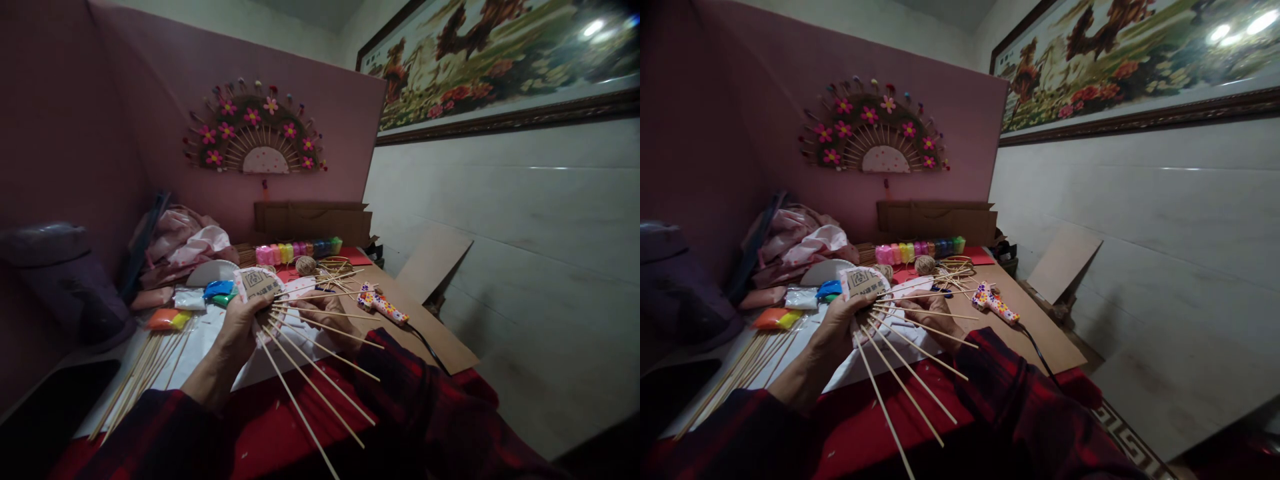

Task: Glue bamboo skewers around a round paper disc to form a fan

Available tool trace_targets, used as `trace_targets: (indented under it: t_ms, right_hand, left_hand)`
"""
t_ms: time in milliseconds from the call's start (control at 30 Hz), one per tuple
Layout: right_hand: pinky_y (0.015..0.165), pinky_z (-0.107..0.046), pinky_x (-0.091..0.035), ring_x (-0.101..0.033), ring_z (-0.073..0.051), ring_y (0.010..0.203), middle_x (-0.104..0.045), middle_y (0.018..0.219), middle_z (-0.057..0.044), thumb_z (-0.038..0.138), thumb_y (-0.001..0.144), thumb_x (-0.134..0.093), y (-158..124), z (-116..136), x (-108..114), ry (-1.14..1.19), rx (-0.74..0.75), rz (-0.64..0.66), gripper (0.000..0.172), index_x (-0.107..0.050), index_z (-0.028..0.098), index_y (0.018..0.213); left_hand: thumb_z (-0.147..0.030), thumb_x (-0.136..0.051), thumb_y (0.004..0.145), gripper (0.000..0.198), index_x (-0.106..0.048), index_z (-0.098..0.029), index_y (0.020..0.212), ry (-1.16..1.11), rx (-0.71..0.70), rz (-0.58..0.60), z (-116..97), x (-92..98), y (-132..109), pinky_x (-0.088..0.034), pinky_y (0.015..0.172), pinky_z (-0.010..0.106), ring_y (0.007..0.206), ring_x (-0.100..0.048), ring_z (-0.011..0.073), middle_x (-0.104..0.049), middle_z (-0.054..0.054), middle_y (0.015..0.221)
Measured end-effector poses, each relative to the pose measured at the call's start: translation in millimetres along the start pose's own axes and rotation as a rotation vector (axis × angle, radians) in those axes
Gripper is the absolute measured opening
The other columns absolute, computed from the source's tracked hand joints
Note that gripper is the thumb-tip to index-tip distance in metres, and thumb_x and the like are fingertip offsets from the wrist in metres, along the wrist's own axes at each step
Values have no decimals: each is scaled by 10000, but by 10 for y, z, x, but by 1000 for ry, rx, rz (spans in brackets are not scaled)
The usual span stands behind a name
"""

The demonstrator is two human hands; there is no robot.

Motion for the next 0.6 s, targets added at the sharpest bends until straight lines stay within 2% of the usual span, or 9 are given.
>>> trace_targets:
  t_ms: [267,433,600]
  right_hand:
    - [509,-228,-307,-435,-77,535,-538,607,11,395,618,-749,3,-13,8,-17,6,-1,293,-681,127,714]
    - [483,-220,-296,-391,-69,511,-505,553,23,434,652,-737,0,10,6,-65,40,8,314,-673,130,695]
    - [494,-220,-320,-436,-76,535,-545,597,11,455,616,-760,-10,42,-16,-51,42,9,346,-677,129,698]
  left_hand:
    - [-91,-736,511,329,-622,-88,819,10,2,6,5,2,3,-516,468,217,513,-603,128,-669,35,650]
    - [-93,-736,499,357,-622,-87,837,11,-4,4,-3,2,-3,-514,469,218,525,-608,133,-674,40,668]
    - [-93,-735,501,356,-621,-79,837,12,-6,12,-1,-10,3,-513,468,218,522,-603,130,-667,38,661]
Point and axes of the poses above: each hand's wrist, its own y-axis towards the middle knuckle, its own x-axis out of the back of the hand, z = x × y, the point moved 8 cm from there along y, towards the middle knuckle
